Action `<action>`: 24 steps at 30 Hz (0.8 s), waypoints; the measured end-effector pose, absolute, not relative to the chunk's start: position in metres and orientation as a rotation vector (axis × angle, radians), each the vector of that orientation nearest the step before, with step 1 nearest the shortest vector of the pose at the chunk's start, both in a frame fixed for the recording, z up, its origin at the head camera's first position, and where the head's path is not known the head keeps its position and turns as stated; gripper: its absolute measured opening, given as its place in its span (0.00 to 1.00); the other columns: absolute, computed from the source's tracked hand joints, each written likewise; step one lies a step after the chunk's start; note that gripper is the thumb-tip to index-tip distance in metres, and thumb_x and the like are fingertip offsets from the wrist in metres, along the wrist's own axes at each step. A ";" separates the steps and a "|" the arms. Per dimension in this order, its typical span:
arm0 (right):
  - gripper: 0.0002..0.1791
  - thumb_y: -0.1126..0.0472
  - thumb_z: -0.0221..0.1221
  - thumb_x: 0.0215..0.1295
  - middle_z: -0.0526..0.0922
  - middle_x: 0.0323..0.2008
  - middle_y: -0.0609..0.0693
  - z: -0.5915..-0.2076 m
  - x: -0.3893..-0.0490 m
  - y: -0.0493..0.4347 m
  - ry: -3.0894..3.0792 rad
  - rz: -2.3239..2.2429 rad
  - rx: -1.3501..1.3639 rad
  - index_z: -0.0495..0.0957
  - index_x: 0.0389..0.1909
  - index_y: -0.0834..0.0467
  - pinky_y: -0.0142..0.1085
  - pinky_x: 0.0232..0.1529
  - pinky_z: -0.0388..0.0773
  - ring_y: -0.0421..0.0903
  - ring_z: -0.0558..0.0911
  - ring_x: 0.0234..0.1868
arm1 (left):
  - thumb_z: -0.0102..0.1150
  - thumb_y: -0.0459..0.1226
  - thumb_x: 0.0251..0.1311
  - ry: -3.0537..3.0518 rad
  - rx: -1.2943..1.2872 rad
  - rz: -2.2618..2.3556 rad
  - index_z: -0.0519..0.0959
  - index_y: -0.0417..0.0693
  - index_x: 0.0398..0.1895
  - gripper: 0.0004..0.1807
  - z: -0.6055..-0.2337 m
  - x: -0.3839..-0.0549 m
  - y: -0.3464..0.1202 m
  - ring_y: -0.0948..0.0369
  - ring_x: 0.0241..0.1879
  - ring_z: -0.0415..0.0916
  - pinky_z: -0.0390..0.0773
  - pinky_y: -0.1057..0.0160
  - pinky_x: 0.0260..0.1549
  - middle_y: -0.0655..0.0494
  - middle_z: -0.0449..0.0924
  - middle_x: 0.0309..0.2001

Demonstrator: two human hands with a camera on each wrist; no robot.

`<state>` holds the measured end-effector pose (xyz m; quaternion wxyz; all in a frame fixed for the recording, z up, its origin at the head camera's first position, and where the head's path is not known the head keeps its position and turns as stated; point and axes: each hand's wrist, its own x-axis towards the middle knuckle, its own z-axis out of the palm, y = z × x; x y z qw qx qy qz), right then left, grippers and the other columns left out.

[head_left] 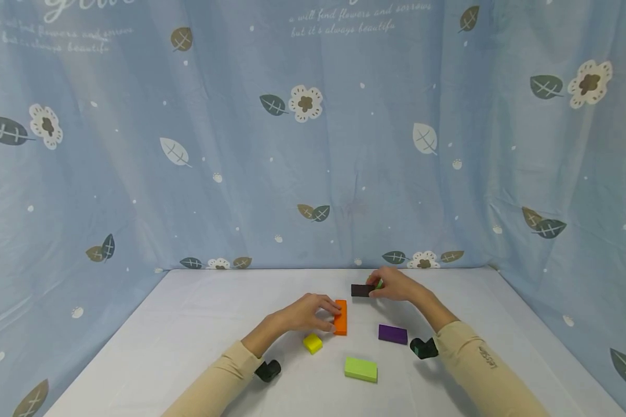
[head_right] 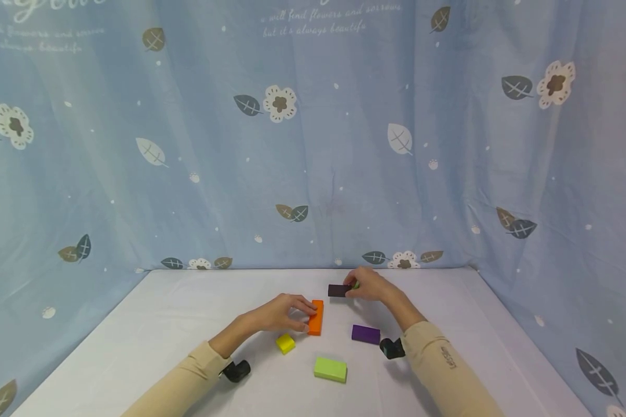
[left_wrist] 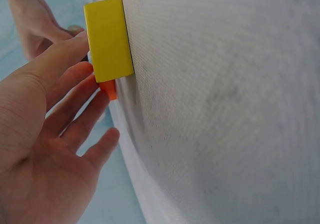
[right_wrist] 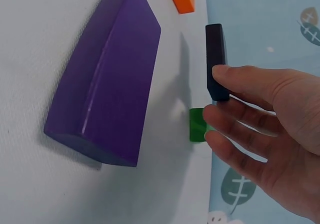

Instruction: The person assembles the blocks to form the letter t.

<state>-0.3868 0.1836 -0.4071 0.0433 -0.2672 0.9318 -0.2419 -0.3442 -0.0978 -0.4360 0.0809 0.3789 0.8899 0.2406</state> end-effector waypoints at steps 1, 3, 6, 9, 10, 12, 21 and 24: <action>0.14 0.61 0.67 0.60 0.85 0.39 0.51 -0.407 -0.387 0.183 2.850 -0.736 -0.813 0.82 0.46 0.61 0.35 0.41 0.81 0.42 0.80 0.37 | 0.68 0.43 0.59 2.661 1.125 0.719 0.82 0.52 0.56 0.21 -0.436 -0.344 -0.098 0.61 0.63 0.73 0.70 0.56 0.67 0.63 0.80 0.58; 0.14 0.61 0.67 0.60 0.85 0.40 0.51 -0.408 -0.387 0.182 2.849 -0.736 -0.801 0.82 0.46 0.61 0.35 0.41 0.81 0.42 0.79 0.37 | 0.68 0.43 0.59 2.664 1.121 0.713 0.82 0.53 0.56 0.21 -0.436 -0.344 -0.098 0.61 0.62 0.73 0.70 0.56 0.67 0.63 0.80 0.58; 0.14 0.62 0.67 0.60 0.85 0.40 0.53 -0.409 -0.387 0.180 2.839 -0.749 -0.799 0.82 0.46 0.62 0.35 0.41 0.81 0.43 0.79 0.37 | 0.68 0.43 0.59 2.663 1.119 0.717 0.82 0.52 0.56 0.21 -0.435 -0.343 -0.098 0.61 0.62 0.73 0.69 0.56 0.67 0.63 0.80 0.58; 0.14 0.63 0.67 0.60 0.85 0.40 0.54 -0.411 -0.388 0.179 2.830 -0.757 -0.810 0.82 0.46 0.63 0.35 0.41 0.81 0.44 0.79 0.37 | 0.68 0.43 0.59 2.664 1.127 0.723 0.83 0.52 0.55 0.21 -0.434 -0.342 -0.097 0.61 0.62 0.73 0.70 0.56 0.66 0.63 0.80 0.57; 0.14 0.63 0.67 0.60 0.85 0.40 0.54 -0.411 -0.388 0.178 2.827 -0.758 -0.815 0.82 0.46 0.63 0.35 0.41 0.81 0.44 0.79 0.37 | 0.68 0.43 0.59 2.664 1.127 0.725 0.83 0.51 0.55 0.21 -0.433 -0.342 -0.097 0.62 0.62 0.73 0.70 0.56 0.66 0.63 0.81 0.57; 0.14 0.62 0.67 0.60 0.85 0.40 0.53 -0.412 -0.388 0.177 2.833 -0.744 -0.830 0.82 0.46 0.63 0.35 0.42 0.80 0.43 0.78 0.37 | 0.68 0.43 0.58 2.665 1.131 0.728 0.83 0.51 0.55 0.21 -0.433 -0.342 -0.097 0.62 0.62 0.74 0.70 0.57 0.66 0.63 0.81 0.57; 0.13 0.62 0.67 0.60 0.84 0.39 0.52 -0.418 -0.389 0.169 2.837 -0.727 -0.835 0.82 0.45 0.62 0.34 0.40 0.79 0.42 0.77 0.35 | 0.68 0.43 0.58 2.667 1.142 0.721 0.83 0.51 0.55 0.21 -0.434 -0.343 -0.097 0.62 0.61 0.74 0.70 0.57 0.66 0.63 0.81 0.57; 0.13 0.62 0.67 0.60 0.84 0.38 0.51 -0.420 -0.391 0.168 2.835 -0.720 -0.852 0.82 0.45 0.62 0.33 0.39 0.79 0.42 0.77 0.35 | 0.68 0.44 0.58 2.667 1.147 0.716 0.83 0.51 0.55 0.21 -0.434 -0.343 -0.097 0.62 0.61 0.74 0.70 0.58 0.66 0.63 0.81 0.57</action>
